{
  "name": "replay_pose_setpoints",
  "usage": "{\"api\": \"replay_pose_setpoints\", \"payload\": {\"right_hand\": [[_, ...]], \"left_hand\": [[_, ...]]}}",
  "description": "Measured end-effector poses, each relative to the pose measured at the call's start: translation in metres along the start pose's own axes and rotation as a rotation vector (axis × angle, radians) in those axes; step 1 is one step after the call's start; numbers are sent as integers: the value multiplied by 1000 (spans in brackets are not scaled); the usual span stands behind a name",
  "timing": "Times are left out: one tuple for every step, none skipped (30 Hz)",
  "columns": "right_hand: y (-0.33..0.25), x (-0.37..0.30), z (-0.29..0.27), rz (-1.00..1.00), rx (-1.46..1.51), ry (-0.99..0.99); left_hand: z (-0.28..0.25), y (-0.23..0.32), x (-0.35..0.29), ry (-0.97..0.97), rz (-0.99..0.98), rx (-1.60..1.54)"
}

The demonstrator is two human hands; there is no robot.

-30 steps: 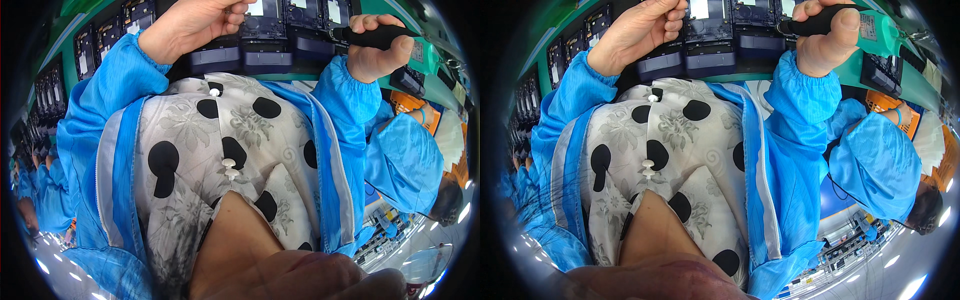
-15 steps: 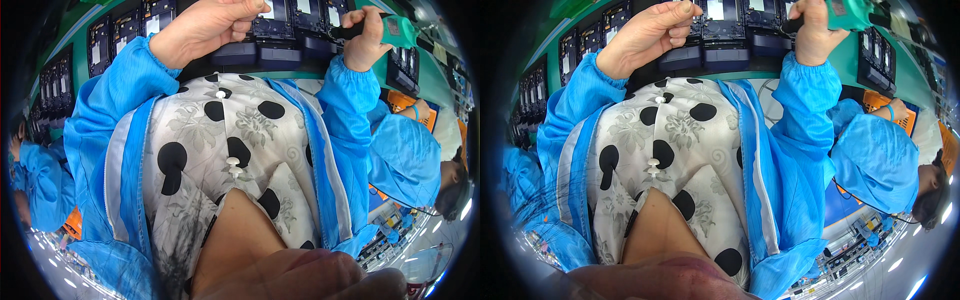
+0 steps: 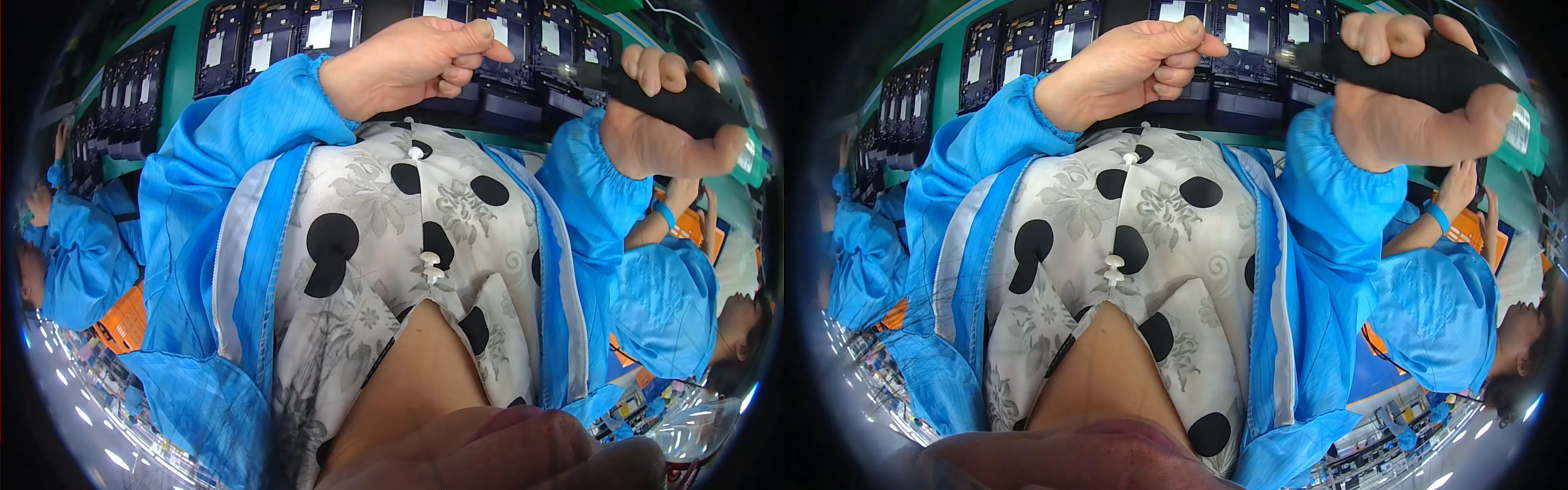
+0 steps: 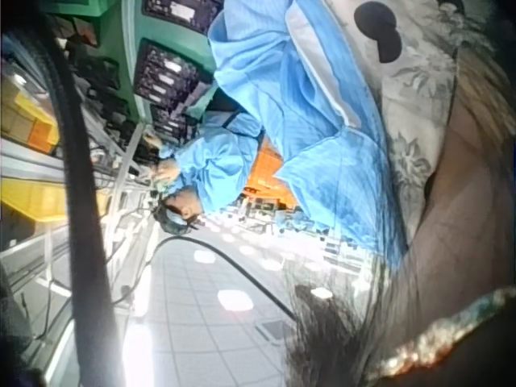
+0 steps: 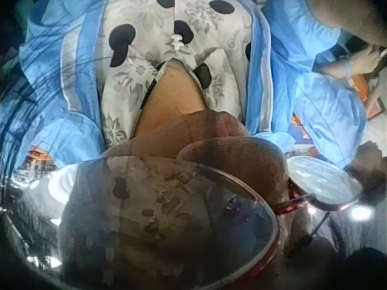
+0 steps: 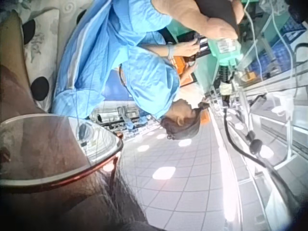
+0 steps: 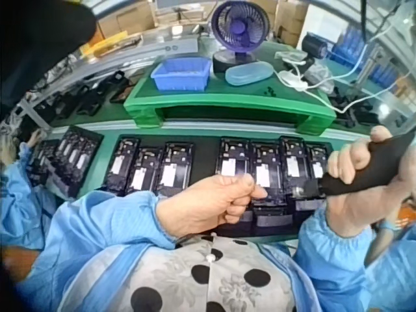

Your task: Assemble electronic devices by screwing internal components into place using an electric screwdriver.

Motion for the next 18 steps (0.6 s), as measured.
{"api": "replay_pose_setpoints", "payload": {"right_hand": [[-1, 4, -10, 27, -38, -45], [-1, 5, -8, 53, -76, -91], [-1, 3, -6, 50, -65, -81], [-3, 2, -5, 44, -69, -81], [-5, 1, -2, 33, -88, -91], [-2, 3, 0, 27, -88, -110], [1, 3, 2, 26, -76, -120], [-3, 2, 5, 6, -85, -114], [-7, 1, 7, -15, -95, -108], [-10, 0, 8, -22, -105, -111], [-14, -1, 11, -30, -101, -128], [-11, -1, 11, -28, -74, -150], [-7, -1, 12, -26, -60, -158], [-8, 0, 19, -41, -73, -222], [-8, -1, 25, -55, -85, -286], [-8, -2, 29, -58, -89, -287], [-7, -3, 32, -54, -92, -288], [-6, -4, 35, -50, -95, -290]], "left_hand": [[1, 0, 0, -20, -2, -8], [-2, -2, -1, -23, -3, -4], [-5, -2, -3, -47, 7, -9], [-6, -3, -4, -72, 17, -15], [-6, -4, -5, -79, 19, -11], [-7, -3, -7, -60, -5, -98], [-8, -2, -10, -41, -27, -185], [-5, 0, -11, -53, -24, -180], [-3, 2, -12, -41, -29, -148], [-2, 3, -14, -28, -34, -116], [0, 3, -15, -39, -31, -111], [0, 3, -19, -58, -16, -109], [0, 3, -22, -77, 0, -106], [1, 3, -22, -84, 0, -103], [2, 2, -21, -94, -2, -113], [4, 2, -21, -103, -3, -123], [5, 2, -22, -107, -2, -121], [6, 2, -22, -110, -5, -123]]}}
Point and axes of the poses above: each hand's wrist, its own x-axis towards the middle knuckle, its own z-axis out of the palm, y = z × x, the point moved 5 cm from there along x, towards the middle knuckle, and after that the axes turned 8 degrees about -y, right-handed, at the moved point
